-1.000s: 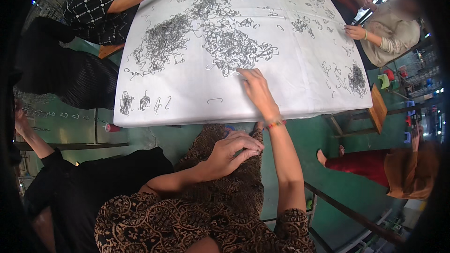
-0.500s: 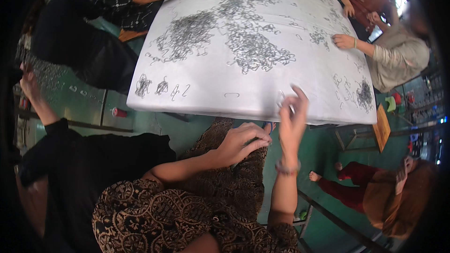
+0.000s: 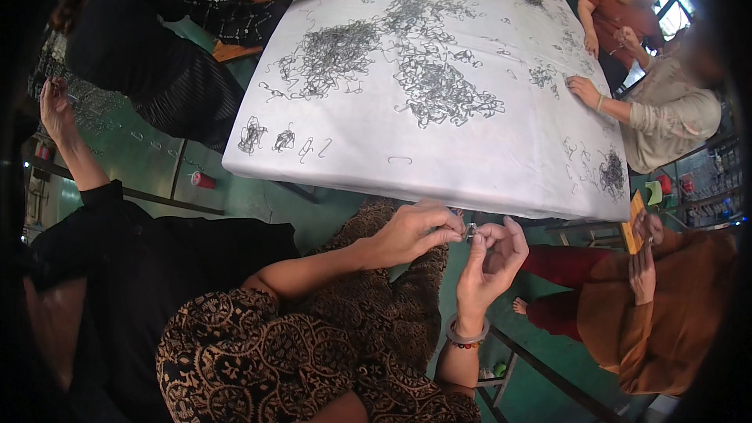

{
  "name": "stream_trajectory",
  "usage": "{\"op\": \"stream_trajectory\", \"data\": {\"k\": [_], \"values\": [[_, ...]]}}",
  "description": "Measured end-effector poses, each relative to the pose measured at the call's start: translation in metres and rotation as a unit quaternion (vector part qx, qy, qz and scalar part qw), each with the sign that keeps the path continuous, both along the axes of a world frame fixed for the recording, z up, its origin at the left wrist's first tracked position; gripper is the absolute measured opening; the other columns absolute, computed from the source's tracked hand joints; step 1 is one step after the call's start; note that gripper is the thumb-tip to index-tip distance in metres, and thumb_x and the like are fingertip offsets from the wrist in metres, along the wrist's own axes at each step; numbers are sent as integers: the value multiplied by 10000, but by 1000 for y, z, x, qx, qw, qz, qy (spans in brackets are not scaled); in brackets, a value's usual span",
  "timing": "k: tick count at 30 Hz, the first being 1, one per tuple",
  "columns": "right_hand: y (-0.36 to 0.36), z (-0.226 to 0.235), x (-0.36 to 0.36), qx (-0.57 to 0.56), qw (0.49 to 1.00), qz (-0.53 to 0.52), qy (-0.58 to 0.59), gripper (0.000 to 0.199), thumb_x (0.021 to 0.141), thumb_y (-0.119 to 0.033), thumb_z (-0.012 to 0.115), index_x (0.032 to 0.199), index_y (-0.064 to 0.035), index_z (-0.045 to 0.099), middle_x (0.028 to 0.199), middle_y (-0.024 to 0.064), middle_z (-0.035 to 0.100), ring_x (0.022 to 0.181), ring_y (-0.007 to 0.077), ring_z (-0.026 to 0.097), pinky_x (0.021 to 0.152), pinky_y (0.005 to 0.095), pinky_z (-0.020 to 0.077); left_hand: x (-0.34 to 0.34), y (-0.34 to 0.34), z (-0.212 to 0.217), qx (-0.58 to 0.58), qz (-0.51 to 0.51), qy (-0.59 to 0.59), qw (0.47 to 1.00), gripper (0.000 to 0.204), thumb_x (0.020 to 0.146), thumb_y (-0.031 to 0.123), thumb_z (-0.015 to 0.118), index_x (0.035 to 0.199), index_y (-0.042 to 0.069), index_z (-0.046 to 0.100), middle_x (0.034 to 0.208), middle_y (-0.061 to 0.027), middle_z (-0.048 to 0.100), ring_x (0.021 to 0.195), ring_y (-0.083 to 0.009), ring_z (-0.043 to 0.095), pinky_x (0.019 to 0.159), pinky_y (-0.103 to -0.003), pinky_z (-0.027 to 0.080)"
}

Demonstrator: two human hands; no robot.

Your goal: The person stands at a table with several others and repeatedly picks up small metal paperclips, linking them together by hand to form a chain. The person holds the growing chain and continues adding clips one by one.

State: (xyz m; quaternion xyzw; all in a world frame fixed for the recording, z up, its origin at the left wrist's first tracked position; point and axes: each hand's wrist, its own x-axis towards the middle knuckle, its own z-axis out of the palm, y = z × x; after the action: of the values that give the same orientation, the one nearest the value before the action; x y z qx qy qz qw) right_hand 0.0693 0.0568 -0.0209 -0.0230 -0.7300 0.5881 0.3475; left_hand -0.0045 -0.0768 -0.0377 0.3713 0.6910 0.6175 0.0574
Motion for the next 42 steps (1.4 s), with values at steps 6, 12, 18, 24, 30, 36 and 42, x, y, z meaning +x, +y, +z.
{"op": "stream_trajectory", "data": {"k": [6, 12, 18, 24, 30, 36, 42], "values": [[-1, 0, -8, -10, 999, -36, 5, 388, 904, 58, 578, 1253, -2, 419, 904, 73, 573, 790, 114, 479, 783, 259, 425, -32, -16, -18, 96, 88, -65, 989, 273, 892, 179, 654, 1143, 71, 665, 986, -81, 687, 944, -213, 626, 813, -338, 503], [5, 1, -11, 4, 999, -33, 9, 397, 893, 55, 604, 1243, -6, 427, 891, 76, 585, 770, 112, 484, 780, 255, 427, -218, -99, -78, -187, 399, 129, 888, 157, 854, 117, 659, 946, 9, 727, 914, -199, 693, 826, -350, 662, 764, -389, 519], [8, -3, -11, -25, 999, -28, -2, 396, 898, 54, 594, 1251, -2, 422, 883, 67, 581, 791, 109, 493, 794, 248, 421, -264, -116, -113, -417, 359, 125, 825, 123, 829, 116, 665, 867, -1, 669, 956, -182, 643, 960, -359, 626, 815, -457, 521], [3, 5, -4, -11, 1000, -22, 8, 391, 891, 76, 580, 1244, 7, 426, 881, 66, 566, 805, 111, 481, 802, 248, 415, -233, -113, -73, -356, 377, 191, 833, 96, 821, 136, 670, 849, 44, 681, 880, -155, 641, 894, -357, 609, 735, -455, 503], [-1, 1, 7, -29, 999, -29, -7, 419, 867, 107, 584, 1250, 10, 445, 887, 54, 580, 774, 90, 478, 766, 227, 420, -153, -71, -7, -77, 207, -51, 974, 110, 909, 95, 607, 926, -4, 653, 845, -88, 641, 733, -166, 613, 618, -314, 512], [-3, -16, 8, -66, 998, -13, 12, 395, 883, 89, 591, 1239, 1, 443, 898, 39, 580, 767, 76, 468, 738, 212, 406, -40, -19, 40, 98, -50, -286, 952, 93, 920, 35, 599, 977, -34, 625, 889, -118, 653, 757, -144, 644, 661, -289, 589], [-12, -20, 12, -75, 996, -45, 28, 413, 887, 70, 611, 1253, -9, 439, 898, 31, 587, 801, 80, 507, 759, 214, 423, 5, 1, 36, 80, -49, -124, 988, 77, 877, 50, 665, 947, 19, 650, 955, -56, 629, 864, -120, 609, 746, -256, 509]]}}
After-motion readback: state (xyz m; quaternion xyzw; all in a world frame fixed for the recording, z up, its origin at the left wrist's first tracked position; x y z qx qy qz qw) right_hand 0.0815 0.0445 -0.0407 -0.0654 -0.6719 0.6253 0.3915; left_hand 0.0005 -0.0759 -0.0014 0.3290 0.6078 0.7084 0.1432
